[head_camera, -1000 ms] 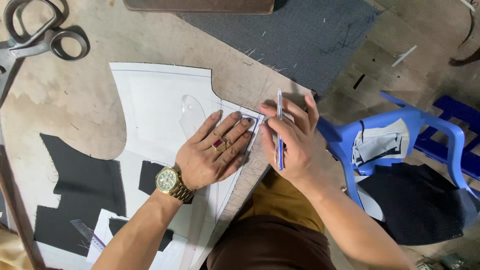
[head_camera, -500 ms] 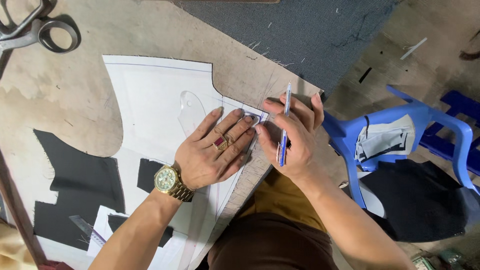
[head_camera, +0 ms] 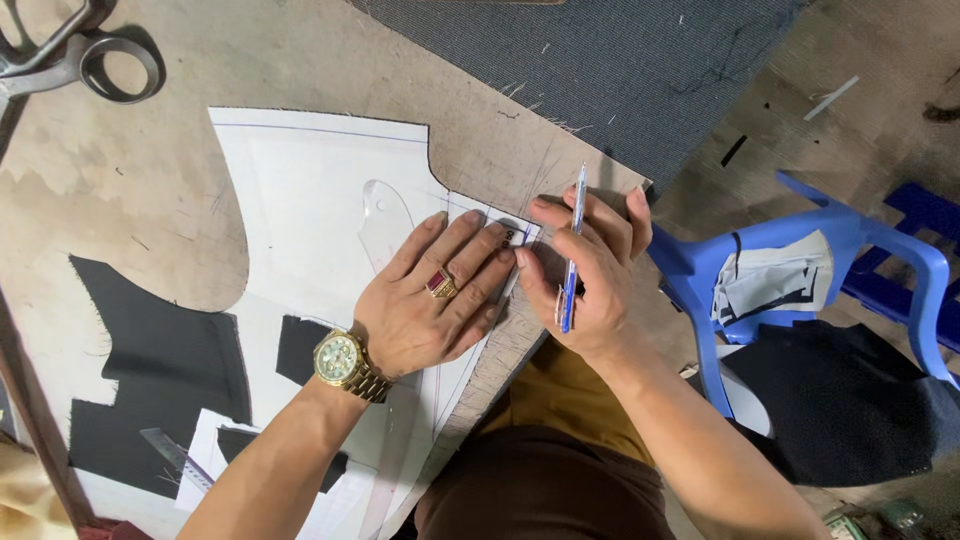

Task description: The person draws lines and curves on a paper template using a ruler and a pen while holding the template flat against fabric on a table.

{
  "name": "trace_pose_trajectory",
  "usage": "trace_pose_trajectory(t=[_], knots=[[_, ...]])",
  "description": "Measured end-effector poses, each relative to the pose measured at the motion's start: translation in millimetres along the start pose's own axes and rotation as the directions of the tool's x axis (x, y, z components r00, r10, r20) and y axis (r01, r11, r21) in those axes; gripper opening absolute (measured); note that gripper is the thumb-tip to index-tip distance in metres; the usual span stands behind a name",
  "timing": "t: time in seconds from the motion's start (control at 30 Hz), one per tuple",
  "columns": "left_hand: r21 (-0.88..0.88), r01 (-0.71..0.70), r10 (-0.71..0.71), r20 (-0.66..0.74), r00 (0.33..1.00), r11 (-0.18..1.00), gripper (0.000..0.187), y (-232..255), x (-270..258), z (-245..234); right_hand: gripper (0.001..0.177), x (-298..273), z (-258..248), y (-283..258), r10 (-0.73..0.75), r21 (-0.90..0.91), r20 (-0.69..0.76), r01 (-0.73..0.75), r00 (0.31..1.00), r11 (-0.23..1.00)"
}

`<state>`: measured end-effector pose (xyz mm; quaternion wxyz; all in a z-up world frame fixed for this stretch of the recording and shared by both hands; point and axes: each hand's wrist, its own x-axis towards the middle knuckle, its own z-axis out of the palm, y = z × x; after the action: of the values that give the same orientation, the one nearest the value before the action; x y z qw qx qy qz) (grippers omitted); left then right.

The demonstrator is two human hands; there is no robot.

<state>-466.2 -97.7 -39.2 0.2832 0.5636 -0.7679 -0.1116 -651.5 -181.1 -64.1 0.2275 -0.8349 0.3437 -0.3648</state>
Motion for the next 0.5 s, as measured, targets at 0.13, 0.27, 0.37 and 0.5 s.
trace_pose_trajectory(t=[0.13, 0.27, 0.37, 0.5], knots=[[0.023, 0.001, -0.001, 0.002, 1.000, 1.000, 0.045, -0.1, -1.0, 1.0, 0.026, -0.2, 0.7, 0.0, -0.004, 0.015, -0.019, 0.004, 1.000, 1.000], [0.022, 0.004, -0.004, 0.001, 1.000, 1.000, 0.045, -0.2, -0.9, 1.6, 0.025, -2.2, 1.7, 1.3, -0.004, 0.015, -0.024, 0.004, 1.000, 1.000], [0.024, 0.003, -0.003, -0.010, 1.000, 1.000, 0.044, -0.2, -0.5, 2.2, 0.025, -2.6, 1.7, 1.1, -0.004, 0.016, -0.021, 0.005, 1.000, 1.000], [0.038, 0.005, -0.004, -0.016, 1.000, 0.999, 0.043, 0.8, 0.1, 1.3, 0.025, -0.6, 0.2, -1.3, 0.011, 0.009, -0.010, -0.011, 1.000, 1.000]])
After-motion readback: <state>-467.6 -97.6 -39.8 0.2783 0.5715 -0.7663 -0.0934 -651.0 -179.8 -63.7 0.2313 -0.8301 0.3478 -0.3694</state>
